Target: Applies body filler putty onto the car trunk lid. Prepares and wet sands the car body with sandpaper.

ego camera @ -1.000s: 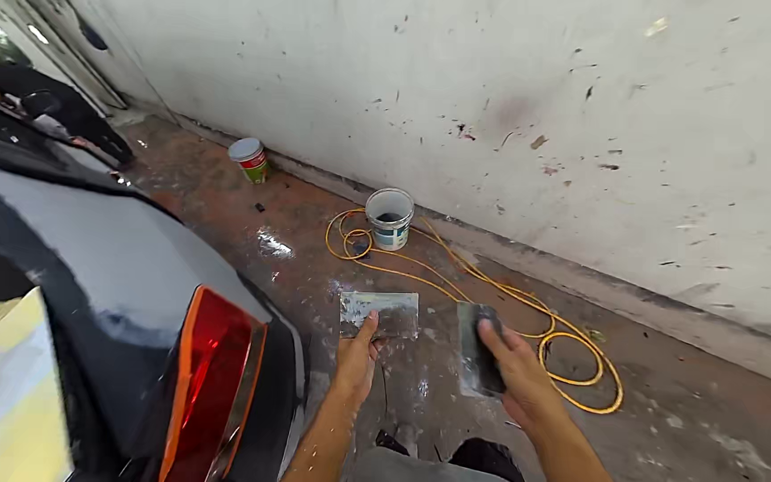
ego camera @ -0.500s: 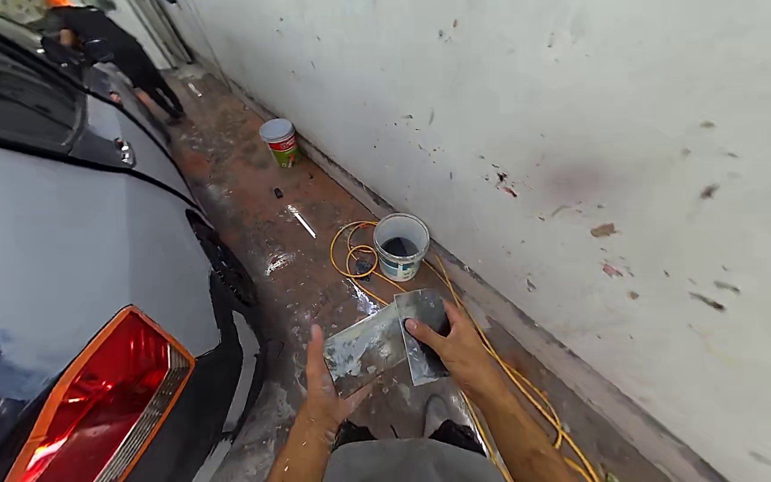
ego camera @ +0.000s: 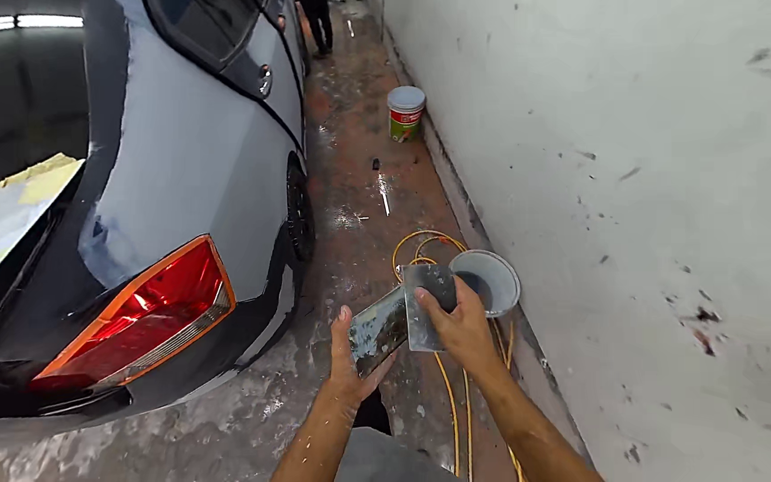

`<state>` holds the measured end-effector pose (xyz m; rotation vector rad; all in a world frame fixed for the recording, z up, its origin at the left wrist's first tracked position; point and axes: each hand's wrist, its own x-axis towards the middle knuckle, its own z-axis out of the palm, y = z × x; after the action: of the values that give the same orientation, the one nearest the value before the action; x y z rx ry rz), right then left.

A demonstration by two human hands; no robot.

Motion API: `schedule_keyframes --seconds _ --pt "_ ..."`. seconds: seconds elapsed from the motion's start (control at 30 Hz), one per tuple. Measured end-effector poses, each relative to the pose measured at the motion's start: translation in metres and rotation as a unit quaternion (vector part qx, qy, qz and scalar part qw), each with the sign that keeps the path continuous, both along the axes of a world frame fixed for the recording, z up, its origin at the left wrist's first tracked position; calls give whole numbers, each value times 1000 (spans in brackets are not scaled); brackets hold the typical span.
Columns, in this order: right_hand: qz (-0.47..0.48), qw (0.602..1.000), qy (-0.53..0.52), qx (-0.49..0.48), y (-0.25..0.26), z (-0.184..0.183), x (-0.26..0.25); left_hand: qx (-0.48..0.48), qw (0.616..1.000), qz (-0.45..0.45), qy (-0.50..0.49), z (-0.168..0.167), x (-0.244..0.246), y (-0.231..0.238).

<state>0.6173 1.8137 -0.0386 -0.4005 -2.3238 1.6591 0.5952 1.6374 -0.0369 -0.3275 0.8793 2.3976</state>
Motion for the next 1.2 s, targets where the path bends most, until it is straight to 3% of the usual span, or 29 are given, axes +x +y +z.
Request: schedule_keyframes --seconds 0.13,0.23,0.33,0.5,0.57,0.7,0.8,0.9,1.03,1.13,1.2 --pt "45 998 24 44 -12 0 -78 25 997 18 66 -6 -67 -6" --pt "60 997 40 19 -30 9 -135 51 991 35 121 -2 -122 -8" --pt "153 987 53 13 -46 25 -184 36 989 69 130 9 -175 -15" --pt "170 983 65 1 -55 40 -251 15 985 87 147 19 -228 -18" --pt "222 974 54 3 -61 39 -267 9 984 116 139 18 -243 -22" --pt "225 972 69 9 -50 33 -325 9 978 132 163 16 -267 -27" --pt "328 943 61 -9 -66 37 -334 -21 966 200 164 18 -282 -25" --pt "337 939 61 9 -51 36 -385 -3 964 209 165 18 -296 -17" --pt "446 893 62 16 -52 46 -401 -23 944 286 166 21 -314 -3" --pt "462 884 69 13 -46 46 -443 -24 938 322 125 25 -319 8" --pt "517 854 48 -17 -55 52 -436 -40 920 370 124 29 -320 11"
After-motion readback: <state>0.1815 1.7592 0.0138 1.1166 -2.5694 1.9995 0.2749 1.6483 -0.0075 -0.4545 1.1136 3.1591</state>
